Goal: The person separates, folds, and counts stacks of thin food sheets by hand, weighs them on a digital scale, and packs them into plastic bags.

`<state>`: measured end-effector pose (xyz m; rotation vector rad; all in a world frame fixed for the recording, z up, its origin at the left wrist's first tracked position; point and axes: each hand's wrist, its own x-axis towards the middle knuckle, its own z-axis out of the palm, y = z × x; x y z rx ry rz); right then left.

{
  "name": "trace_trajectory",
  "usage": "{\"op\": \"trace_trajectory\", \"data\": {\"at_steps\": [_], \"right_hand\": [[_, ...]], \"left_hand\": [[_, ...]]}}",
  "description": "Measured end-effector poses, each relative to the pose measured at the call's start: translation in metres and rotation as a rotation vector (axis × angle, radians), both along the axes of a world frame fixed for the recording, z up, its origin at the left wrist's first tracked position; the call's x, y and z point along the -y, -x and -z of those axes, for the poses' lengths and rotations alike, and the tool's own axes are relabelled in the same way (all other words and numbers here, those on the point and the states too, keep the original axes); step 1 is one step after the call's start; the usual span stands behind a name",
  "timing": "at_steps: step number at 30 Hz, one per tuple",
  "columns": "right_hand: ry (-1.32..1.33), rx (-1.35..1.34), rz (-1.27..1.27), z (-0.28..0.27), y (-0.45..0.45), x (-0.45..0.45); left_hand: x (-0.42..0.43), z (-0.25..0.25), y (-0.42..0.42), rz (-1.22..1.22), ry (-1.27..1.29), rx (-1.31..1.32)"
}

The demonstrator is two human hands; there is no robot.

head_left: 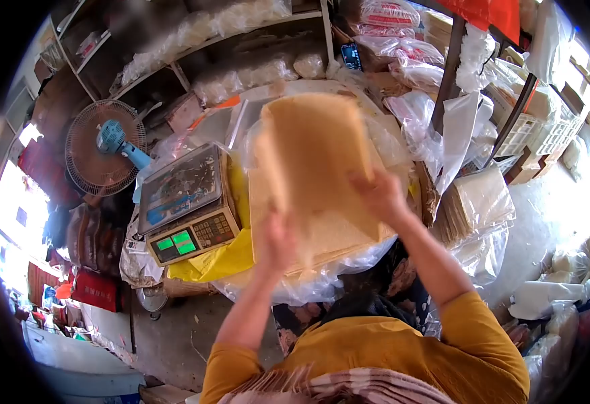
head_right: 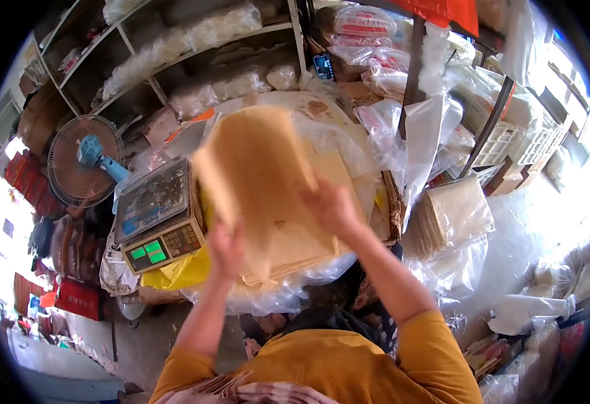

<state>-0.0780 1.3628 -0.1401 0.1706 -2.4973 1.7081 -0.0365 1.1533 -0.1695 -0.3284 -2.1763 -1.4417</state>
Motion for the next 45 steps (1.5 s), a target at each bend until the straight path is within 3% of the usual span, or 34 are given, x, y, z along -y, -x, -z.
{"op": "trace_trajectory", "data": {"at_steps": [1,3,5,6,9,13,14,17,19,20,22,24,27,28,32,35,38,40,41,45], "right_hand": [[-0.125,-0.145,-0.023,0.008,-0.008,0.015],[-0.005,-0.451,-0.070,0.014,-0.017,0.040],[-0.042,-0.386,-0.064,0.005,-0.021,0.041],[-0.056,-0.383,-0.059,0.004,-0.020,0.040],[-0.067,-0.390,-0.096,0.004,-0.018,0.035],[0.082,-0.416,-0.371,-0.003,-0.020,0.014],[0.065,-0.236,-0.428,-0.008,-0.024,0.008],[-0.092,-0.185,-0.036,0.019,-0.016,0.023],[-0.048,-0.142,-0.003,0.019,-0.001,0.015],[-0.068,-0.146,-0.015,0.017,0.008,0.006],[0.037,-0.023,-0.145,-0.013,0.011,-0.013],[0.292,-0.016,-0.351,-0.006,0.022,-0.028],[0.455,0.059,-0.473,0.006,0.032,-0.034],[0.492,0.087,-0.453,0.013,0.034,-0.032],[0.640,0.169,-0.372,0.043,0.043,-0.025],[0.570,0.345,-0.309,0.052,0.060,-0.029],[0.575,0.353,-0.282,0.074,0.079,-0.026],[0.485,0.483,-0.202,0.054,0.071,-0.024],[0.438,0.553,-0.161,0.050,0.068,-0.023],[0.400,0.428,-0.164,0.120,0.100,-0.024]], "left_hand": [[-0.019,0.004,0.003,-0.006,0.041,0.001],[-0.040,0.003,0.009,-0.003,0.064,-0.009],[-0.052,-0.009,0.008,0.019,0.031,-0.027],[-0.055,-0.003,0.012,-0.011,0.097,-0.185],[-0.059,-0.005,0.002,0.011,0.149,0.005],[-0.058,-0.013,-0.004,0.394,-0.071,-0.042],[-0.055,-0.007,-0.003,0.420,-0.057,-0.055],[-0.045,0.016,0.004,0.537,-0.092,0.063],[-0.040,0.012,0.015,0.670,-0.171,0.148],[-0.034,0.007,0.016,0.454,-0.024,0.101],[-0.023,-0.021,0.029,-0.044,-0.025,-0.156],[0.002,-0.023,0.055,-0.019,-0.478,-0.092],[0.033,-0.020,0.082,0.494,-0.905,0.450],[0.031,-0.019,0.090,0.393,-0.874,0.546],[0.026,0.006,0.118,0.295,-0.850,0.535],[0.027,0.010,0.135,0.193,-0.738,0.643],[-0.003,0.006,0.114,-0.206,0.050,0.353],[-0.009,0.049,0.099,-0.037,0.424,0.193],[-0.022,0.061,0.083,0.004,0.544,0.257],[-0.052,0.077,0.055,0.064,0.968,0.423]]}}
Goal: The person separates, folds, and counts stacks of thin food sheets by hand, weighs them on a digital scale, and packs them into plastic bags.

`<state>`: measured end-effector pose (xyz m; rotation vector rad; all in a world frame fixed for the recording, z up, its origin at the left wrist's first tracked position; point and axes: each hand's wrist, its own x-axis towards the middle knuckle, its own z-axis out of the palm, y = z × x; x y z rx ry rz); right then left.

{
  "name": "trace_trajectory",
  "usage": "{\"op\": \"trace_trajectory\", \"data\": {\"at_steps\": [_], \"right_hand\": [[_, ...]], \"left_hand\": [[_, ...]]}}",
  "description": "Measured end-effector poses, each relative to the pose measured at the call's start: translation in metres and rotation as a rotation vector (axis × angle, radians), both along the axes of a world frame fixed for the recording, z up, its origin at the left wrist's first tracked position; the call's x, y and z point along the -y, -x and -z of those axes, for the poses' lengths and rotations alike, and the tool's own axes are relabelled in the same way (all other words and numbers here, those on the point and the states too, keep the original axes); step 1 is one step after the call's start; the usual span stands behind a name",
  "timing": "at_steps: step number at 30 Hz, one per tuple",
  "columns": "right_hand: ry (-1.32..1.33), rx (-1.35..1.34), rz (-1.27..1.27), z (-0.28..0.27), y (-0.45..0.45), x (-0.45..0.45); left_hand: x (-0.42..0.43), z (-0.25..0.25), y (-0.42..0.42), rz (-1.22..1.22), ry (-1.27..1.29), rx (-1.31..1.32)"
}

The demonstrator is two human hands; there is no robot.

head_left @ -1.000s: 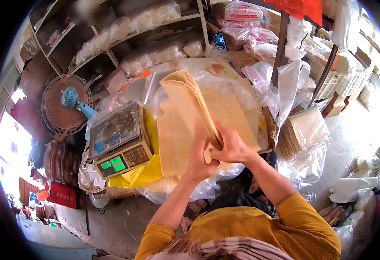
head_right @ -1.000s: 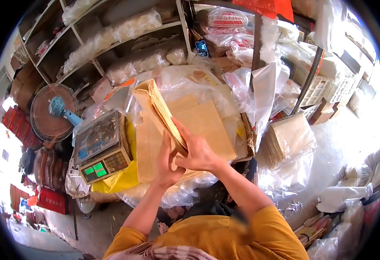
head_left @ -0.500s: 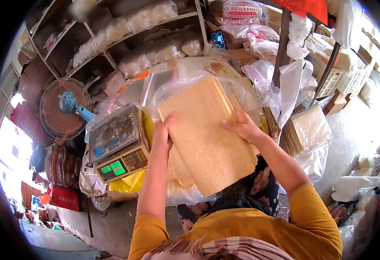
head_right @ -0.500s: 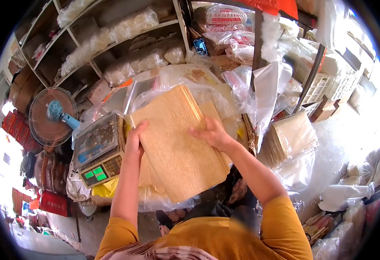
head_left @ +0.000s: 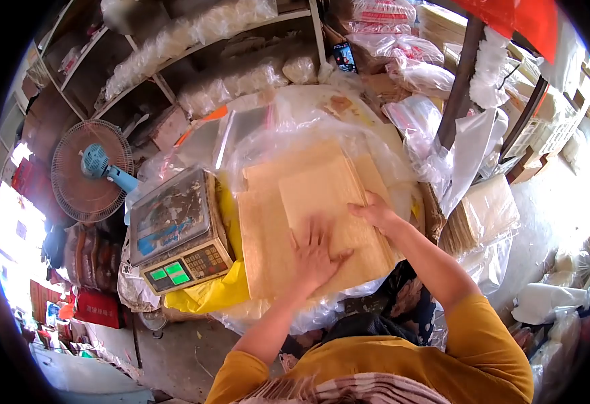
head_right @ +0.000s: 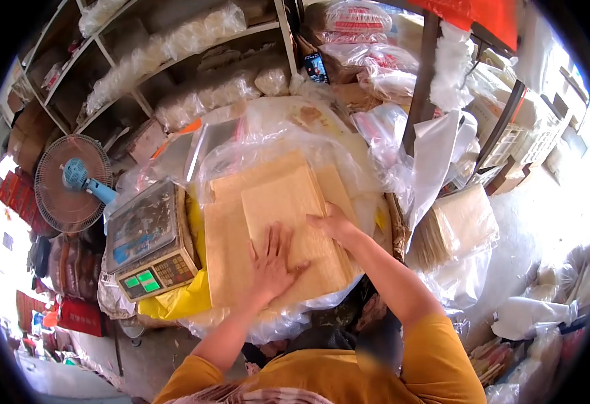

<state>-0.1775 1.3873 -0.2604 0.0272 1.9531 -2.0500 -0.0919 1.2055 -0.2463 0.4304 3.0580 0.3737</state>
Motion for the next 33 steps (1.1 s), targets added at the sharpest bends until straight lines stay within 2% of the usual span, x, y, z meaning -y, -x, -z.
{"op": "trace_trajectory", "data": {"at_steps": [6,9,11,13,14,15,17,19,22,23,25,26,28,30,31,33], "right_hand": [[-0.015,0.022,0.035,-0.003,0.000,0.000],[0.022,0.069,0.015,-0.005,-0.002,0.002],[0.098,0.088,-0.011,-0.004,0.000,0.001],[0.026,0.059,-0.012,0.000,0.003,0.000],[-0.010,0.040,0.000,0.000,0.004,0.000],[0.003,0.065,0.005,-0.004,0.003,0.002],[0.027,0.119,0.026,-0.014,-0.001,0.005],[0.081,0.172,0.042,-0.021,-0.003,0.007],[0.102,0.200,0.053,-0.024,-0.002,0.010],[0.097,0.203,0.058,-0.023,-0.001,0.009],[0.103,0.191,0.008,-0.018,0.002,0.006],[0.106,0.187,-0.010,-0.016,0.003,0.004],[0.117,0.158,-0.039,-0.014,0.004,0.001],[0.108,0.156,-0.058,-0.015,0.006,0.001],[0.092,0.166,-0.056,-0.018,0.007,0.001],[0.085,0.172,-0.057,-0.016,0.008,-0.001]], "left_hand": [[-0.001,0.010,0.002,0.007,-0.069,-0.108],[0.017,-0.006,0.017,0.057,-0.161,-0.037],[0.056,0.022,0.069,-0.022,-0.573,-0.312],[0.093,-0.027,0.115,-0.156,-0.494,-0.506],[0.119,-0.024,0.154,-0.192,-0.516,-0.709],[0.133,-0.040,0.183,-0.364,-0.641,-0.649],[0.179,-0.033,0.251,-0.498,-0.654,-0.631],[0.215,-0.010,0.305,-0.460,-0.510,-0.648],[0.236,0.027,0.359,-0.422,-0.345,-0.442],[0.232,0.030,0.365,-0.429,-0.302,-0.274],[0.246,0.075,0.401,-0.522,-0.004,-0.171],[0.237,0.079,0.407,-0.555,0.148,-0.119],[0.222,0.061,0.403,-0.644,0.013,0.058],[0.233,0.068,0.405,-0.598,-0.055,0.056],[0.228,0.067,0.398,-0.644,-0.059,-0.076],[0.233,0.058,0.399,-0.569,-0.104,-0.086]]}}
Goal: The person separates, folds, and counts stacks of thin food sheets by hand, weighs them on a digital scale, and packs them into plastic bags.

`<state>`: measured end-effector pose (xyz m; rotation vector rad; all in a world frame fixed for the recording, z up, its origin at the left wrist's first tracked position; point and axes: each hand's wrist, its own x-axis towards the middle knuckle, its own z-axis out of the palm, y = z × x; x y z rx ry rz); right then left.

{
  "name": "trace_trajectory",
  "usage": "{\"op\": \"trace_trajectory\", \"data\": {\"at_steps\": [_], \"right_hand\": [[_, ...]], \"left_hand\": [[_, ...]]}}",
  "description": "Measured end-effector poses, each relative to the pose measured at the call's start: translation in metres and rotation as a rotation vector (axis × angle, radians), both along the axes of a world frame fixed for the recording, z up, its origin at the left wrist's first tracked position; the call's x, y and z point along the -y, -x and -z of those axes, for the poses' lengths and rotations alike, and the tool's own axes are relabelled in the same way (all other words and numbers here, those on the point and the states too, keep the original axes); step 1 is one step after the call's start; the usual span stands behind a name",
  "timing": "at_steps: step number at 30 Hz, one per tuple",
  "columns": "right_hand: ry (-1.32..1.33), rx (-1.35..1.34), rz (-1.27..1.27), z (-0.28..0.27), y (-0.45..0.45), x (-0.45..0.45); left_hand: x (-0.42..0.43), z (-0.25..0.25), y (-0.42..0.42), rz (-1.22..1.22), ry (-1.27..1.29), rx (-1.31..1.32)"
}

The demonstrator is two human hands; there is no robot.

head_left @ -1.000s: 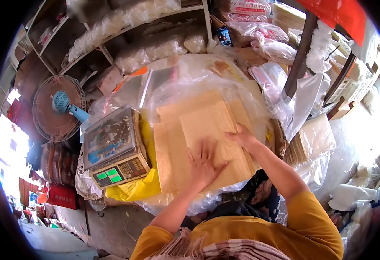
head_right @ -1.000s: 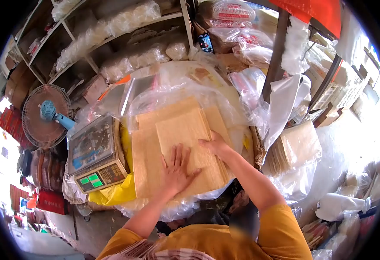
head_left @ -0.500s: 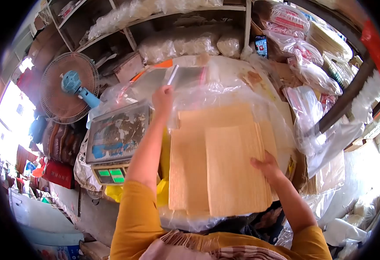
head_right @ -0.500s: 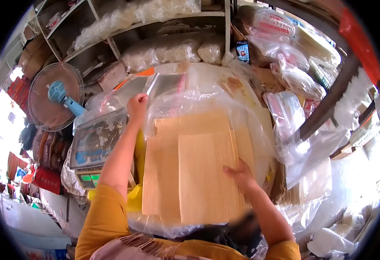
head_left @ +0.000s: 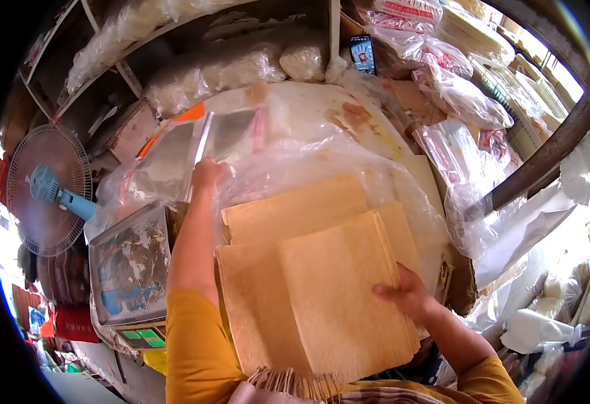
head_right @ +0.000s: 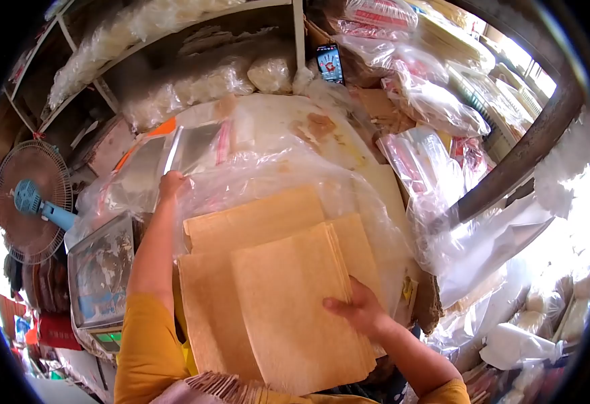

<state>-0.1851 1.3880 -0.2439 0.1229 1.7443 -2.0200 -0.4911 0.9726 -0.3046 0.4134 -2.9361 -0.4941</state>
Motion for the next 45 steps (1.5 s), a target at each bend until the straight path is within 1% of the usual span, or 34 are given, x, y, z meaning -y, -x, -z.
{"op": "trace_trajectory", "data": {"at_steps": [1,2,5,7,8,9,11,14,17,19,21,23,24,27,28,31,33,36,37,39,40,42,43,45], "right_hand": [[0.008,-0.001,-0.004,0.002,0.000,-0.001],[0.019,-0.003,-0.010,0.004,-0.001,-0.002],[0.050,-0.023,0.016,-0.002,-0.002,0.002],[0.019,-0.036,0.012,-0.002,-0.002,0.001],[0.004,-0.045,0.010,0.000,-0.003,0.000],[-0.004,-0.055,0.020,0.003,-0.003,0.000],[-0.018,-0.077,0.038,0.009,-0.004,0.001],[0.004,0.026,0.046,-0.013,-0.008,0.001],[-0.653,-0.453,0.090,-0.010,-0.008,-0.005],[-0.918,-0.579,0.266,-0.022,-0.009,-0.006],[-0.547,-0.721,0.371,-0.016,0.007,-0.018],[0.039,-0.291,0.356,-0.054,0.009,-0.026],[0.327,-0.073,0.334,-0.068,0.009,-0.030],[0.717,0.041,-0.111,-0.042,0.017,-0.059],[0.719,0.153,-0.034,-0.055,0.002,-0.052],[0.421,0.082,-0.033,-0.033,-0.016,-0.051],[0.324,0.078,-0.024,-0.028,-0.029,-0.045],[0.148,0.073,-0.021,-0.025,-0.042,-0.040],[0.086,0.071,-0.020,-0.025,-0.045,-0.038],[0.190,0.036,-0.027,-0.024,-0.047,-0.034],[0.243,0.029,-0.029,-0.020,-0.051,-0.030],[0.430,0.077,0.077,-0.035,-0.065,-0.011],[0.522,0.093,0.126,-0.047,-0.069,-0.001],[0.595,0.101,0.122,-0.053,-0.078,0.014]], "left_hand": [[0.007,-0.001,0.000,0.034,-0.017,-0.011],[0.016,0.002,0.000,0.112,-0.012,-0.091],[0.032,-0.002,0.001,0.011,-0.505,-0.042],[0.069,0.005,0.034,0.028,0.494,-0.255],[0.059,-0.024,0.026,0.042,0.400,-0.508],[0.041,-0.069,0.008,0.054,0.300,-0.758],[-0.001,-0.149,-0.034,0.097,0.242,-0.786],[-0.033,-0.201,-0.082,0.447,0.154,-0.908],[-0.084,-0.215,-0.167,0.700,-0.102,-0.842],[-0.112,-0.213,-0.225,0.872,-0.171,-0.781],[-0.136,-0.207,-0.280,0.928,-0.167,-0.711],[-0.144,-0.188,-0.312,1.083,-0.076,-0.689],[-0.148,-0.179,-0.326,1.113,-0.057,-0.663],[-0.153,-0.153,-0.356,1.175,-0.008,-0.605],[-0.152,-0.143,-0.363,1.179,-0.003,-0.598],[-0.146,-0.124,-0.373,1.165,-0.010,-0.574],[-0.141,-0.110,-0.375,1.115,0.008,-0.580],[-0.142,-0.103,-0.382,0.904,0.113,-0.592],[-0.145,-0.110,-0.392,0.835,0.041,-0.641],[-0.160,-0.125,-0.424,0.693,-0.105,-0.725],[-0.163,-0.105,-0.434,0.811,-0.180,-0.856],[-0.180,-0.100,-0.479,1.138,-0.319,-0.627],[-0.195,-0.096,-0.489,1.057,-0.457,-0.453],[-0.222,-0.092,-0.500,0.878,-0.709,-0.112]]}}
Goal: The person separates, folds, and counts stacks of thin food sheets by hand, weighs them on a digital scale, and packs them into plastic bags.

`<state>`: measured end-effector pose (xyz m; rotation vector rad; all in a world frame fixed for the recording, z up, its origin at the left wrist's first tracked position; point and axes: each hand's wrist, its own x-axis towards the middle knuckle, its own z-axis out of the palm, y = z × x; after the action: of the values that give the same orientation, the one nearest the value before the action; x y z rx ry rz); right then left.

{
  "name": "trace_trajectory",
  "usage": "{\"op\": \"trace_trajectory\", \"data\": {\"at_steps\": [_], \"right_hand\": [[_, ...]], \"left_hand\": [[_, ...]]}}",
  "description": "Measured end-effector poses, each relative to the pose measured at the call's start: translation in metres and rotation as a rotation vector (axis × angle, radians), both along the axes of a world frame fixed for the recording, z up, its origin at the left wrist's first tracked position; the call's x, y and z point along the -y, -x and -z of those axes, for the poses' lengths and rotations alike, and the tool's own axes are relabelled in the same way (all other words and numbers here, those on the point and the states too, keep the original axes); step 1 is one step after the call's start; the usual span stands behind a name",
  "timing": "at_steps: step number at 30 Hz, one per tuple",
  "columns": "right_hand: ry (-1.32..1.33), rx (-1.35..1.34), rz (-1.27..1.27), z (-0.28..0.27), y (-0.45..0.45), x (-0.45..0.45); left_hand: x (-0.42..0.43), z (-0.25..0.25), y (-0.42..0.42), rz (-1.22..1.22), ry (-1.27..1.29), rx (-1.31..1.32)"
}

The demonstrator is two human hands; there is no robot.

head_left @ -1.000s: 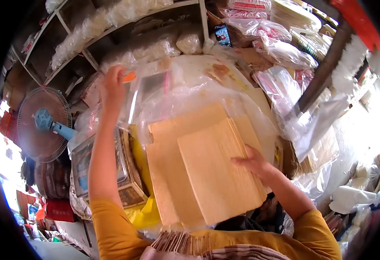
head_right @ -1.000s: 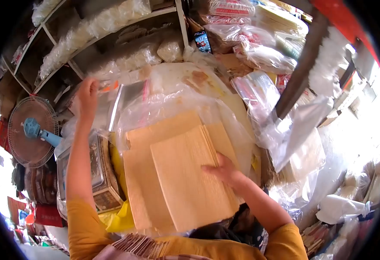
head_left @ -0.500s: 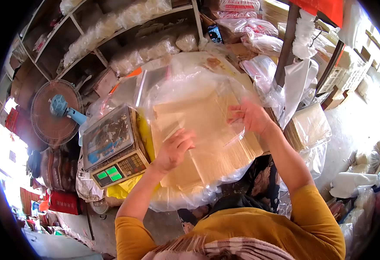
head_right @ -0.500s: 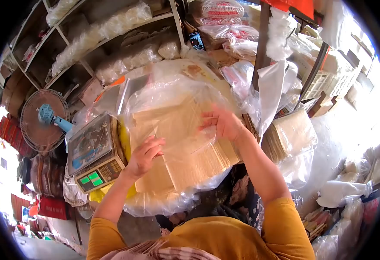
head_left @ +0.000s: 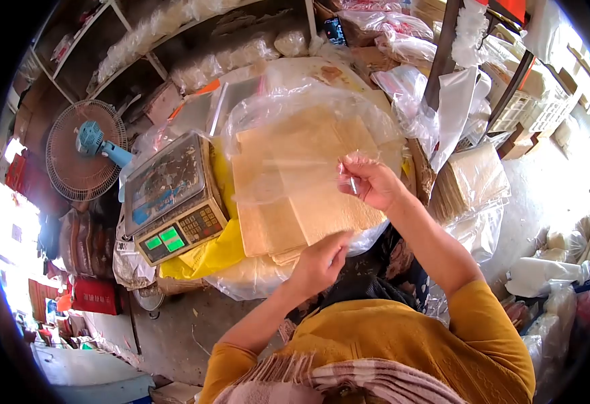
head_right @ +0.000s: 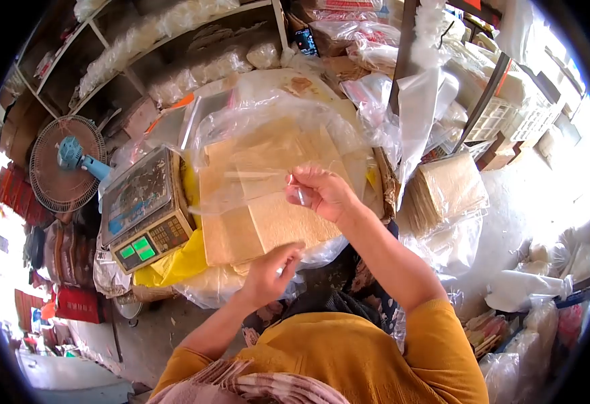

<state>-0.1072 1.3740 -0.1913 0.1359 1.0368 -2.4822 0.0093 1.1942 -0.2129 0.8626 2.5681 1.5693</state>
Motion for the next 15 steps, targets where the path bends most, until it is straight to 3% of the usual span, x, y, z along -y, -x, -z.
{"op": "trace_trajectory", "data": {"at_steps": [3,6,7,10,13,15], "right_hand": [[0.006,-0.040,0.029,-0.002,-0.016,0.016],[-0.108,-0.082,0.055,-0.018,-0.039,0.033],[-0.141,-0.118,0.045,-0.015,-0.043,0.035],[-0.217,-0.210,-0.007,0.002,-0.043,0.038],[-0.311,-0.283,-0.075,0.012,-0.038,0.029],[-0.451,-0.320,-0.075,0.006,-0.035,0.020]], "left_hand": [[-0.009,0.017,0.025,-0.084,-0.787,0.420],[0.002,0.003,0.052,-0.095,-1.130,0.542],[0.004,-0.005,0.055,-0.084,-1.118,0.508],[0.009,0.009,0.067,-0.360,-1.090,0.501],[0.015,0.021,0.074,-0.332,-1.144,0.559],[0.026,0.040,0.090,-0.493,-1.154,0.435]]}}
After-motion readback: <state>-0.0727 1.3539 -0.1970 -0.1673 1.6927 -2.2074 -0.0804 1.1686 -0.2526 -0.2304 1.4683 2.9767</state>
